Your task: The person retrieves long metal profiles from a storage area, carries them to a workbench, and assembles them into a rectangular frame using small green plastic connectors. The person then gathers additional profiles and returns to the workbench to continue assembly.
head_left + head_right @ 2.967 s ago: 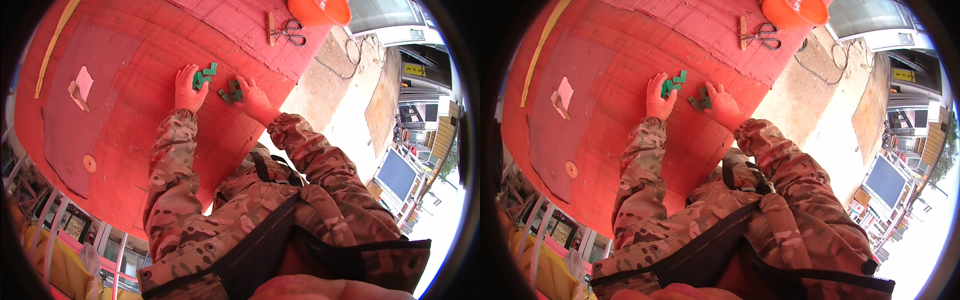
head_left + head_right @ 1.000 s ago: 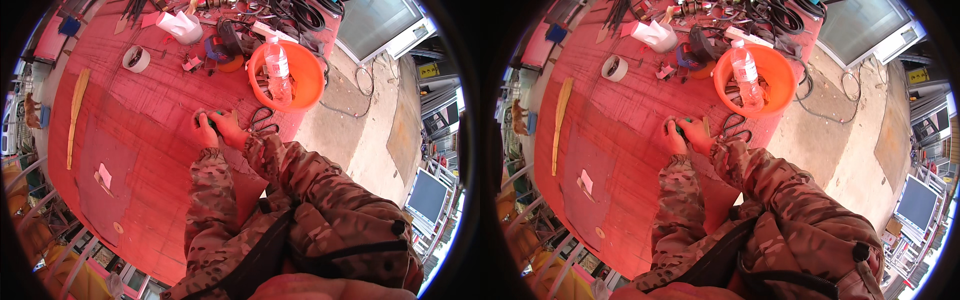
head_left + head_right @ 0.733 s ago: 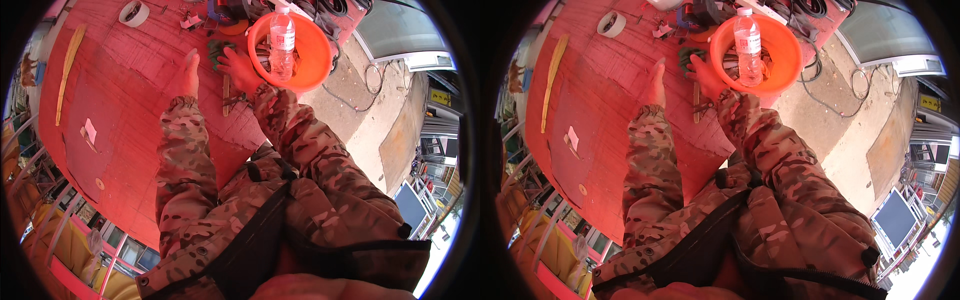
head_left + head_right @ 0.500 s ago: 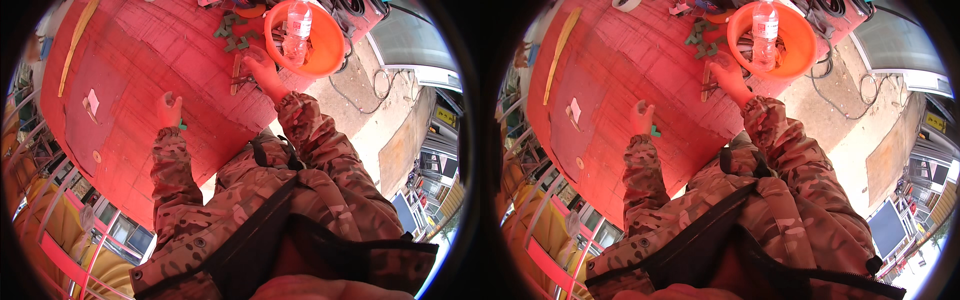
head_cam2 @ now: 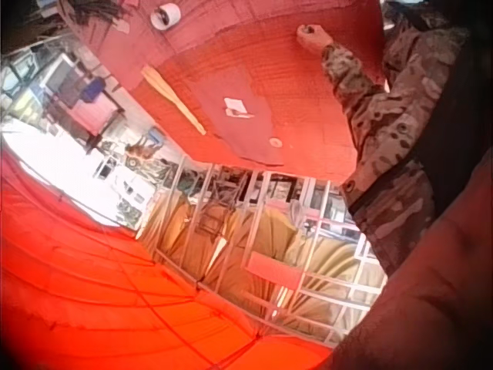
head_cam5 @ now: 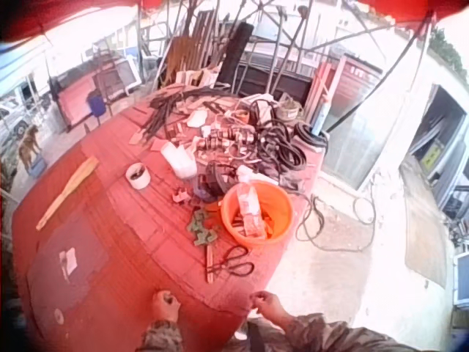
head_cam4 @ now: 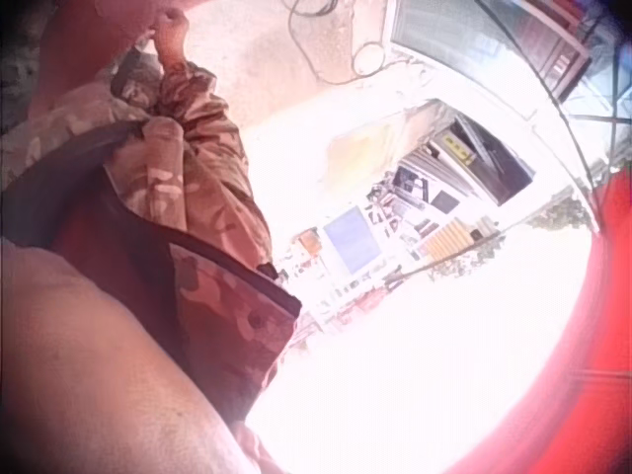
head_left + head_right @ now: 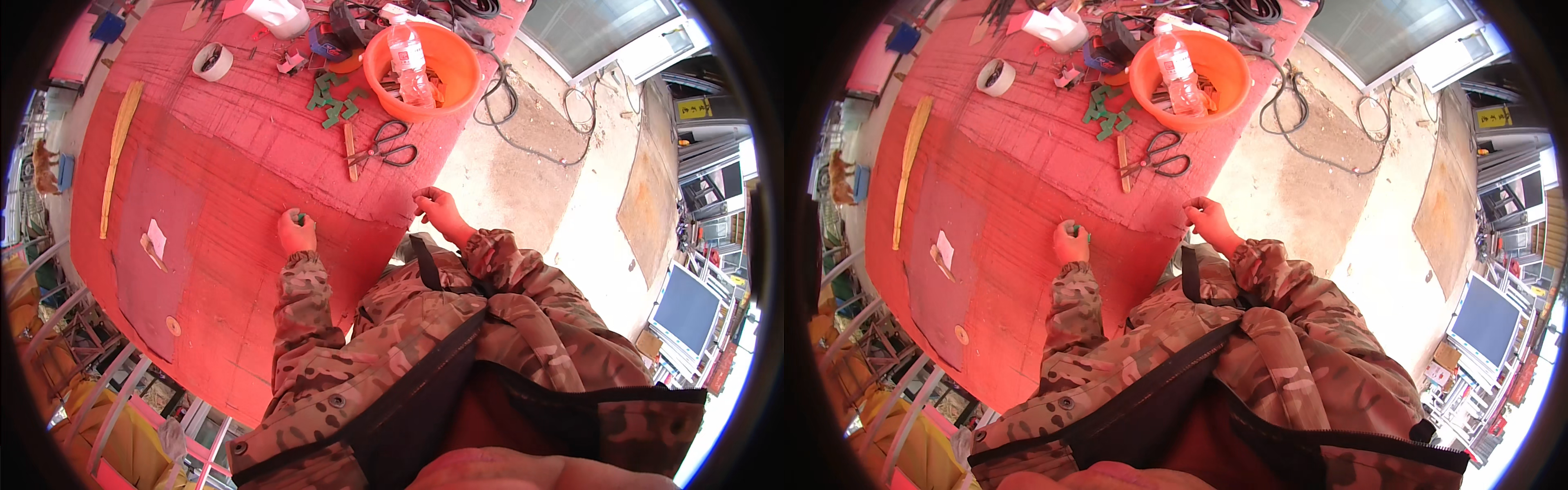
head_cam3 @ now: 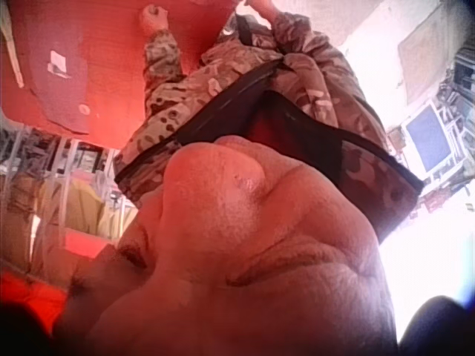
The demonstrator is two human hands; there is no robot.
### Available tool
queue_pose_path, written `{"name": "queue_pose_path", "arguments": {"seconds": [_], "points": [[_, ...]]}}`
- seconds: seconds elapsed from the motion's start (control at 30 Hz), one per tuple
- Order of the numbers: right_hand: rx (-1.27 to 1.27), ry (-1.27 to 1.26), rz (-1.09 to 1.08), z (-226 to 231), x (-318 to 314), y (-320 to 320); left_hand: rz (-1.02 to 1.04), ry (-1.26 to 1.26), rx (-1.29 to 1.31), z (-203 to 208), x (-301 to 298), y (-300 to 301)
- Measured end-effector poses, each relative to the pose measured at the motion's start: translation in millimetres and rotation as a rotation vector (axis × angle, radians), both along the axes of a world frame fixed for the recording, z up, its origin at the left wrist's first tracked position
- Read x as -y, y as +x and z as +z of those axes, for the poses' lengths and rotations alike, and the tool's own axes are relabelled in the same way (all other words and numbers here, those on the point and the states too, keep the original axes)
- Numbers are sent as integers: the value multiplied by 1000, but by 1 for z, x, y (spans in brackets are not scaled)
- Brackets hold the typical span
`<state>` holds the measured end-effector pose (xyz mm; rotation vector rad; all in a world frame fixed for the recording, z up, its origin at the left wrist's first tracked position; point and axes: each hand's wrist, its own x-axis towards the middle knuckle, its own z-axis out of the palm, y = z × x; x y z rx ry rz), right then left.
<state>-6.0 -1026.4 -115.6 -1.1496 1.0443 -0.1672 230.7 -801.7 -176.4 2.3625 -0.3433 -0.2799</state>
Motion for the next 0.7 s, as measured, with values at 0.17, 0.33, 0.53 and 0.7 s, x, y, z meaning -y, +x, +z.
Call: {"name": "queue_pose_path", "arguments": {"seconds": [0.17,0.33,0.53,0.7], "points": [[-60,19,50,2,5,-44,-99,-375,108,16,115,16],[-94,61,-65,2,32,-87,-586,-154,19,50,190,-35],[-44,114,-142,-8,97,-142,-561,226,126,55,231,-85],[-85,115,-228,-13,167,-190,-578,229,304,43,262,-87]]}}
